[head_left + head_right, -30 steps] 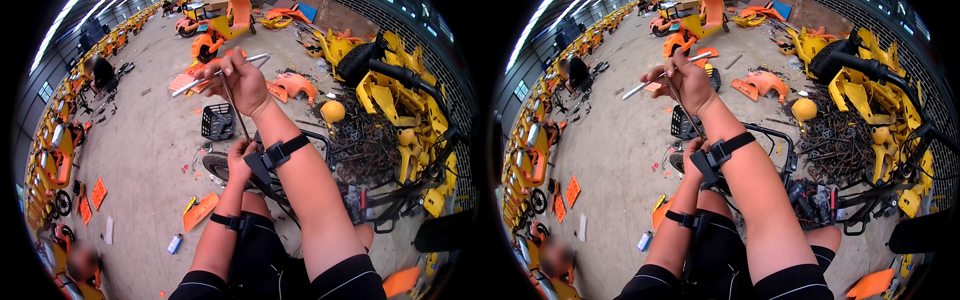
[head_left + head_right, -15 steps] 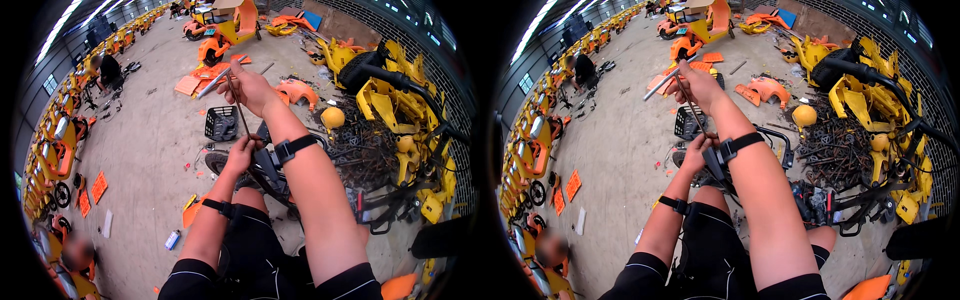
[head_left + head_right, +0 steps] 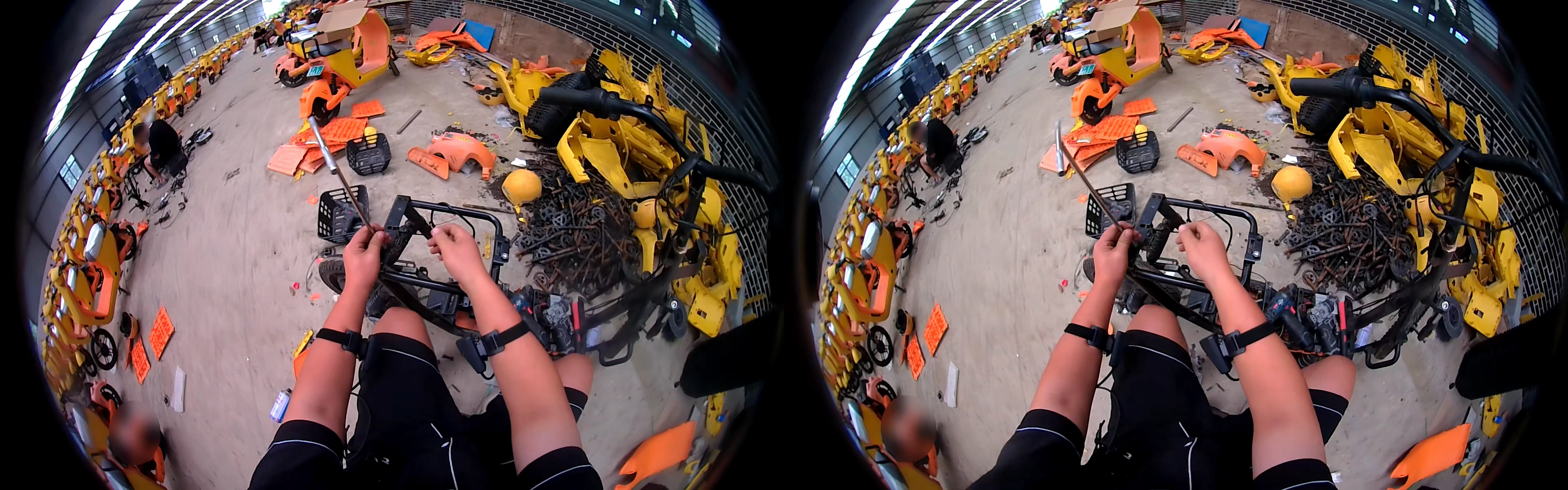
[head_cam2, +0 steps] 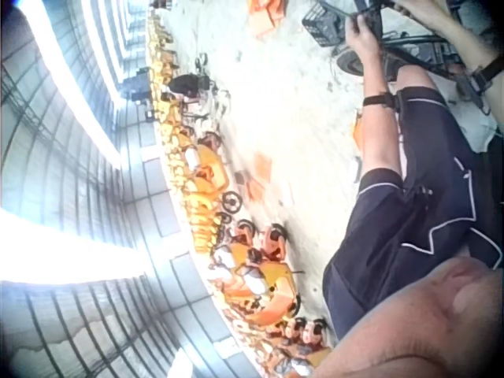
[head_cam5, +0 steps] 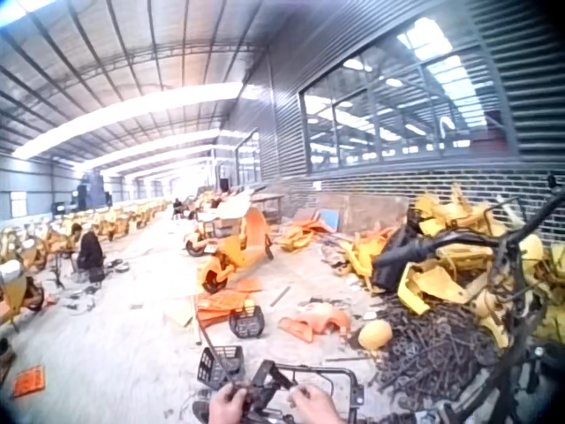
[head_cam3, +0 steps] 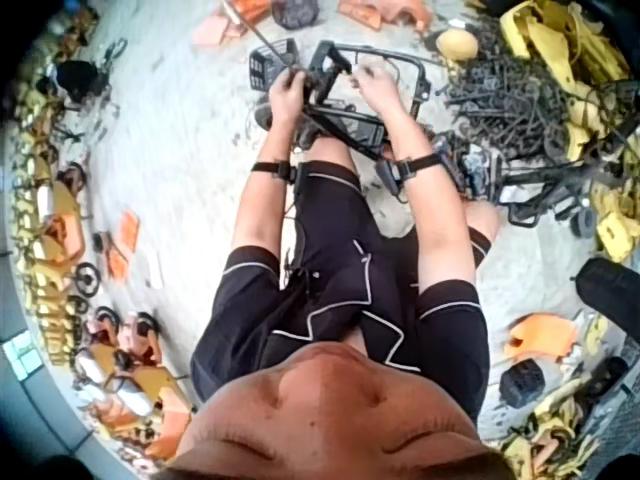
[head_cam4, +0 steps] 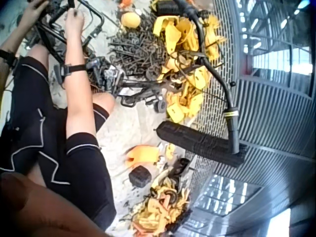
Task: The person uses a T-handle wrench to tighten bolts on a motorcycle frame and then works on the frame with their hands while sitting on the floor.
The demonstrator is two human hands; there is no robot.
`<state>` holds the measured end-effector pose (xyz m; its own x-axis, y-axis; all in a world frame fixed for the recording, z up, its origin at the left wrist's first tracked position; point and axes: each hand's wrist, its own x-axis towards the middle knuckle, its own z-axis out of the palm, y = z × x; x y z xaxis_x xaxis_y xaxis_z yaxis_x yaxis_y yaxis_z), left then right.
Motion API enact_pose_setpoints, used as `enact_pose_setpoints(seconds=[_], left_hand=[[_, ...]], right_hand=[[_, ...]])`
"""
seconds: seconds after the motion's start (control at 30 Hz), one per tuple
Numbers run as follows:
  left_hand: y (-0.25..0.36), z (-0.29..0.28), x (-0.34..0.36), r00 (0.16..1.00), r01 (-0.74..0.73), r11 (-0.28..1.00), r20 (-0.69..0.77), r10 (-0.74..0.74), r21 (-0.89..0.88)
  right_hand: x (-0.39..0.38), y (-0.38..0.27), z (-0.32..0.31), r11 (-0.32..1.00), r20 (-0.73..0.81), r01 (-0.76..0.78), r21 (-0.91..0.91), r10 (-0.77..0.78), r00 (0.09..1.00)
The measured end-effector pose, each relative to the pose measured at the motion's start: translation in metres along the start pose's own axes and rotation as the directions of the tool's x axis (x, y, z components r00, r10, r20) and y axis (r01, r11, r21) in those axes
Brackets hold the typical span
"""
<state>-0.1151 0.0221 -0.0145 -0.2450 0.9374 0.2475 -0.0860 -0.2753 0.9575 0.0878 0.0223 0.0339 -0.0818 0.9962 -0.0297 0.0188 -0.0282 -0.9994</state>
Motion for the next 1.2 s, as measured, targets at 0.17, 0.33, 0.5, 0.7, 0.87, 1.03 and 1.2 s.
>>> enact_pose_setpoints(seconds=[0.17, 0.33, 0.5, 0.7, 0.87, 1.03, 1.2], left_hand=[[0.001, 0.004, -0.007, 0.995, -0.062, 0.988, -0.063, 0.071, 0.14], [0.009, 0.019, -0.021, 0.96, -0.078, 0.961, -0.239, 0.144, 0.265], [-0.013, 0.003, -0.021, 0.968, -0.008, 0.787, -0.193, 0.161, 0.617], [0.011, 0.016, -0.024, 0.969, -0.046, 0.788, -0.164, 0.184, 0.613], [0.033, 0.008, -0.028, 0.963, -0.259, 0.872, 0.035, 0.269, 0.415], [0.045, -0.009, -0.01, 0.973, -0.124, 0.942, 0.224, 0.053, 0.313], [0.052, 0.0, -0.013, 0.977, -0.214, 0.893, 0.102, 0.189, 0.395]], right_hand=[[0.001, -0.005, 0.024, 0.991, 0.056, 0.134, -0.003, -0.134, 0.989], [-0.002, -0.055, 0.081, 0.856, 0.163, 0.467, -0.221, -0.439, 0.883], [-0.009, -0.088, 0.131, 0.783, 0.015, 0.429, -0.45, -0.473, 0.881], [-0.006, -0.066, 0.132, 0.655, -0.16, 0.466, -0.595, -0.664, 0.73], [-0.005, -0.076, 0.116, 0.746, -0.057, 0.461, -0.481, -0.551, 0.832], [0.01, -0.09, 0.089, 0.785, 0.227, 0.482, -0.389, -0.426, 0.876], [0.012, -0.085, 0.08, 0.833, 0.233, 0.484, -0.269, -0.431, 0.872]])
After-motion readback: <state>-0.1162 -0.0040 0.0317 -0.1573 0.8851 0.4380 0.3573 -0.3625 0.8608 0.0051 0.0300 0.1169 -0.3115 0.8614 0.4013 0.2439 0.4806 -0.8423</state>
